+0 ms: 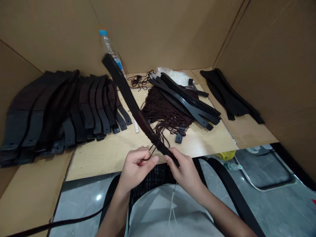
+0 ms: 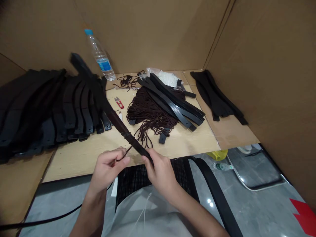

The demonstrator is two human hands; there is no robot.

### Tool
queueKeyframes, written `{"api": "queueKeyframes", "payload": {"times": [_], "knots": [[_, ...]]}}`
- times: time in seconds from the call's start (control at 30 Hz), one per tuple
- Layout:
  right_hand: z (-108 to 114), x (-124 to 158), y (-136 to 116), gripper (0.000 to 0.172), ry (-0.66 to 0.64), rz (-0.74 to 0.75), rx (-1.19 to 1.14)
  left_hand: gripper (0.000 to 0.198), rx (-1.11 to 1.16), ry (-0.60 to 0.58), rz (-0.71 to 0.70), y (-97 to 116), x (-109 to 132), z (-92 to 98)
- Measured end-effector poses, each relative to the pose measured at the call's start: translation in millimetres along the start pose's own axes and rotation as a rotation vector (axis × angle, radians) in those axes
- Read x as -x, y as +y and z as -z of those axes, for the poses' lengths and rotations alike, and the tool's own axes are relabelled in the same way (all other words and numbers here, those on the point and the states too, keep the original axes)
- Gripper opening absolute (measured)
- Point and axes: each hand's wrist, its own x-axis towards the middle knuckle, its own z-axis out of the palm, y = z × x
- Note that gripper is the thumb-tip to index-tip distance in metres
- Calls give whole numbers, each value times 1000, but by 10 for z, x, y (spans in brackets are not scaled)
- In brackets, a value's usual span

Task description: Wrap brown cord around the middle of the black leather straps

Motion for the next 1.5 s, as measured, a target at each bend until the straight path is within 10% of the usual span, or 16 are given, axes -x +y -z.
{"api": "queueKeyframes", "payload": {"times": [0.23,0.7,1.2,1.5], "knots": [[201,-150,41,47,314,218,801,42,23,-197,266,82,1,-105],[313,-272,-73,12,33,-95,748,54,254,-486,205,26,-15,-57],[200,-427,76,13,-82,-142,1061,60,358,-145,245,264,191,-357],[329,-486,38,19,-38,-191,603,62,301,28,239,146,137,-202]]}}
